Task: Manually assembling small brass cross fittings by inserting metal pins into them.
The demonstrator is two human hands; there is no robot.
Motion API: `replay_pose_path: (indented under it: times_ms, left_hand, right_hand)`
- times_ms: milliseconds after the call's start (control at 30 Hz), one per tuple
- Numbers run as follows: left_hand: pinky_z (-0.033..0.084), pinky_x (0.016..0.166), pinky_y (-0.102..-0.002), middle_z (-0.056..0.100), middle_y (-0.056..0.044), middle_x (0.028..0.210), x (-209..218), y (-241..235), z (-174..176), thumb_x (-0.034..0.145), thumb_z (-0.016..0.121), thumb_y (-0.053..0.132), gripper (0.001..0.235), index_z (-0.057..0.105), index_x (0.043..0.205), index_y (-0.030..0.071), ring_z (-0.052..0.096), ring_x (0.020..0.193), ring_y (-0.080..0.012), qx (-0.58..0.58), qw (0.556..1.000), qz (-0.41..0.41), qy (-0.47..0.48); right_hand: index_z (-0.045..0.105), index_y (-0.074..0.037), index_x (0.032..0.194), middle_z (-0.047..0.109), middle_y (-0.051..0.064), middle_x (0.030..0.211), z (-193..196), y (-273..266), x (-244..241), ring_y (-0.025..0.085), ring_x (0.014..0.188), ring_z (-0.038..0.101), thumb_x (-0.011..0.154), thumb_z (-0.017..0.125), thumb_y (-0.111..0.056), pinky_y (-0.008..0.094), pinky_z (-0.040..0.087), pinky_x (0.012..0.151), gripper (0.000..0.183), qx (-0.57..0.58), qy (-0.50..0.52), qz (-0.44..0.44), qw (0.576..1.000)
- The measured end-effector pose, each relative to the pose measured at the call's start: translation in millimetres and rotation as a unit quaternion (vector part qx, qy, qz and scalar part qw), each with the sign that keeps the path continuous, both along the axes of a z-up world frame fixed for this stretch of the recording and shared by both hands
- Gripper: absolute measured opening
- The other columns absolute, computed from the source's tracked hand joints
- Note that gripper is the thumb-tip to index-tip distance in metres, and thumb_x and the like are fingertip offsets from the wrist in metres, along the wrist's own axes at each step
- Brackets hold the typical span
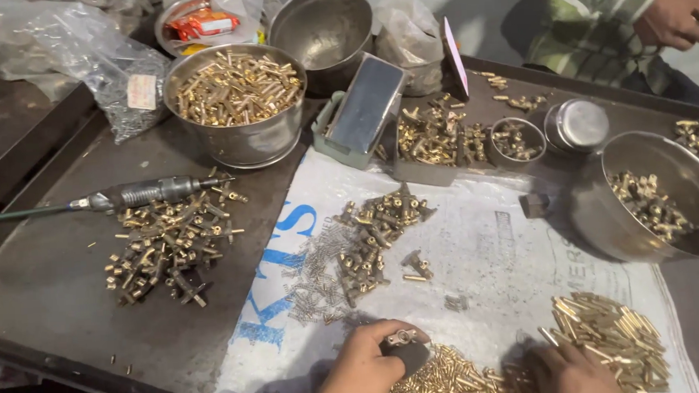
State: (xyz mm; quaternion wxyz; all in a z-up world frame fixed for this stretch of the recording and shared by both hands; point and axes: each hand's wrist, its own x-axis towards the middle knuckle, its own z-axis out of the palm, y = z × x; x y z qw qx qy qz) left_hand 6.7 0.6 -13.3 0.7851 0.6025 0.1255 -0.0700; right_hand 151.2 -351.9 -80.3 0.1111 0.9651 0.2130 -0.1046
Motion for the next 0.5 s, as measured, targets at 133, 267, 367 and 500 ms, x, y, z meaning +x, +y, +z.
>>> replay_pose_path:
  times_ms: [133, 267, 367, 500]
  left_hand:
    - [0.055, 0.078, -0.021, 0.077, -0.002, 0.091, 2.0, -5.7, 3.9, 0.086, 0.075, 0.005, 0.024, 0.078, 0.109, 0.003, 0.068, 0.086, -0.0049, 0.125, 0.986, -0.026, -0.110]
    - [0.046, 0.055, -0.025, 0.071, -0.003, 0.081, 2.2, 2.4, 6.7, 0.086, 0.077, 0.010, 0.023, 0.077, 0.108, 0.005, 0.059, 0.064, -0.0042, 0.061, 0.996, -0.041, 0.051]
    - [0.045, 0.050, -0.027, 0.069, -0.007, 0.073, 7.5, 10.6, 5.4, 0.085, 0.069, 0.004, 0.027, 0.078, 0.110, 0.006, 0.059, 0.055, -0.0074, 0.056, 0.991, -0.051, 0.107]
    - [0.043, 0.049, -0.026, 0.066, -0.007, 0.076, 13.6, 14.1, -13.5, 0.087, 0.065, 0.000, 0.036, 0.075, 0.121, 0.007, 0.057, 0.055, -0.0081, -0.042, 0.988, -0.077, 0.124]
  right_hand:
    - [0.076, -0.030, 0.122, 0.072, 0.002, 0.117, 33.9, 18.0, 8.5, 0.023, 0.114, 0.069, 0.083, 0.071, -0.023, 0.036, 0.054, 0.108, 0.040, 0.087, 0.014, -0.040, 0.995]
    - [0.069, -0.028, 0.132, 0.070, 0.004, 0.119, 65.7, 43.2, 9.3, 0.024, 0.113, 0.068, 0.081, 0.075, -0.025, 0.037, 0.055, 0.103, 0.051, 0.070, 0.085, -0.078, 0.991]
    - [0.072, -0.022, 0.122, 0.074, 0.003, 0.116, 77.1, 61.6, 5.3, 0.021, 0.111, 0.073, 0.083, 0.080, -0.027, 0.036, 0.058, 0.102, 0.040, 0.108, 0.118, -0.110, 0.981]
    - [0.080, -0.013, 0.106, 0.079, 0.006, 0.102, 108.8, 120.5, -28.8, 0.021, 0.099, 0.077, 0.083, 0.080, -0.016, 0.035, 0.066, 0.091, 0.024, 0.408, 0.172, -0.213, 0.871]
